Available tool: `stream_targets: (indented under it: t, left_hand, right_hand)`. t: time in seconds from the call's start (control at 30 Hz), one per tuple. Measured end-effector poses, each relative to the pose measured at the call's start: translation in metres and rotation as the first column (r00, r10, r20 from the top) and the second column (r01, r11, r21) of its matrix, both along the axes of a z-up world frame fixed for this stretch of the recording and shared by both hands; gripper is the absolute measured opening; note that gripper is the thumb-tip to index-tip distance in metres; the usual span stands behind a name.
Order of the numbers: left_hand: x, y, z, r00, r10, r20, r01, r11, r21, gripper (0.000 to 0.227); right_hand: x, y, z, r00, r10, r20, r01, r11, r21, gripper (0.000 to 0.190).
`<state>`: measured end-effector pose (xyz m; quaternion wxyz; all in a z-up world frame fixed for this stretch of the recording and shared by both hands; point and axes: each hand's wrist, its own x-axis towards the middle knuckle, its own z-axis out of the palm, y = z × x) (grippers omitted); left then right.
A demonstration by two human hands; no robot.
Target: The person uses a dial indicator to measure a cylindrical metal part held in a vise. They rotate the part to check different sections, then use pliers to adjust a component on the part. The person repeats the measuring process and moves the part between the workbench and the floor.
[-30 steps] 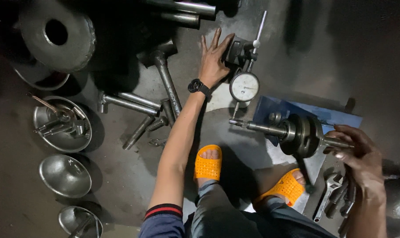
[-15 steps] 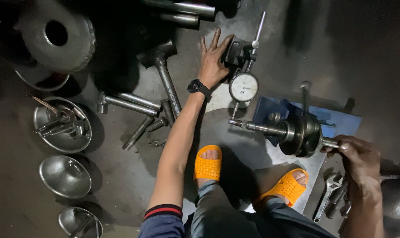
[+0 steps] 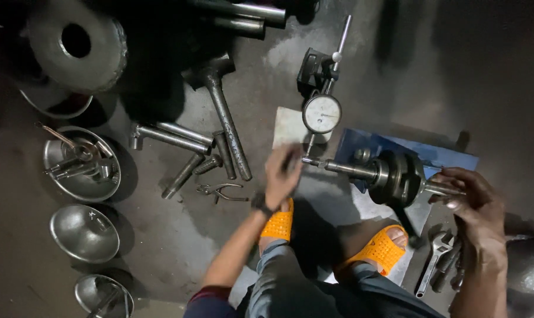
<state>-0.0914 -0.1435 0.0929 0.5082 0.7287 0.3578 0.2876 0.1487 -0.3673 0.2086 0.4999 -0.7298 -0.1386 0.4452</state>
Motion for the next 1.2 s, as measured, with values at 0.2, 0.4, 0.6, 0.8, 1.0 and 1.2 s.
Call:
stream_targets:
  t: [0.2, 0.4, 0.6, 0.8, 1.0, 1.2]
  left_hand:
    - [-0.064, -0.080, 0.006, 0.974, -0.102, 0.202, 0.223, 0.591, -0.775, 0.025]
    - [-0.067, -0.082, 0.009, 0.906, -0.393, -0.159, 0.219, 0.754, -0.619, 0.022]
    - [-0.059, -0.082, 0.010, 0.890, -0.359, -0.280, 0.184, 0.846, -0.500, 0.023]
    - [-0.068, -0.090, -0.011, 0.943, -0.326, -0.068, 0.215, 0.750, -0.625, 0.018]
    - [-0.057, -0.080, 0.009, 0.942, -0.331, -0.055, 0.217, 0.727, -0.652, 0.018]
    - [-0.050, -0.086, -0.017, 0.931, -0.266, 0.251, 0.366, 0.682, -0.634, 0.029]
  right_hand:
    - [-0.001, -0.001, -0.006, 0.998, -0.066, 0.017, 0.065, 0.997, 0.035, 0.046]
    - [0.003, 0.000, -0.007, 0.982, 0.019, 0.188, -0.005, 0.997, -0.071, 0.047]
    - [0.005, -0.027, -0.025, 0.796, -0.492, -0.354, 0.410, 0.867, -0.284, 0.058]
    - [0.014, -0.029, -0.028, 0.938, 0.138, 0.316, 0.002, 0.914, -0.406, 0.030]
    - [0.013, -0.028, -0.023, 0.984, 0.039, 0.172, -0.022, 0.995, -0.101, 0.018]
    - [0.016, -0.032, -0.024, 0.976, 0.090, 0.201, -0.080, 0.995, -0.056, 0.019]
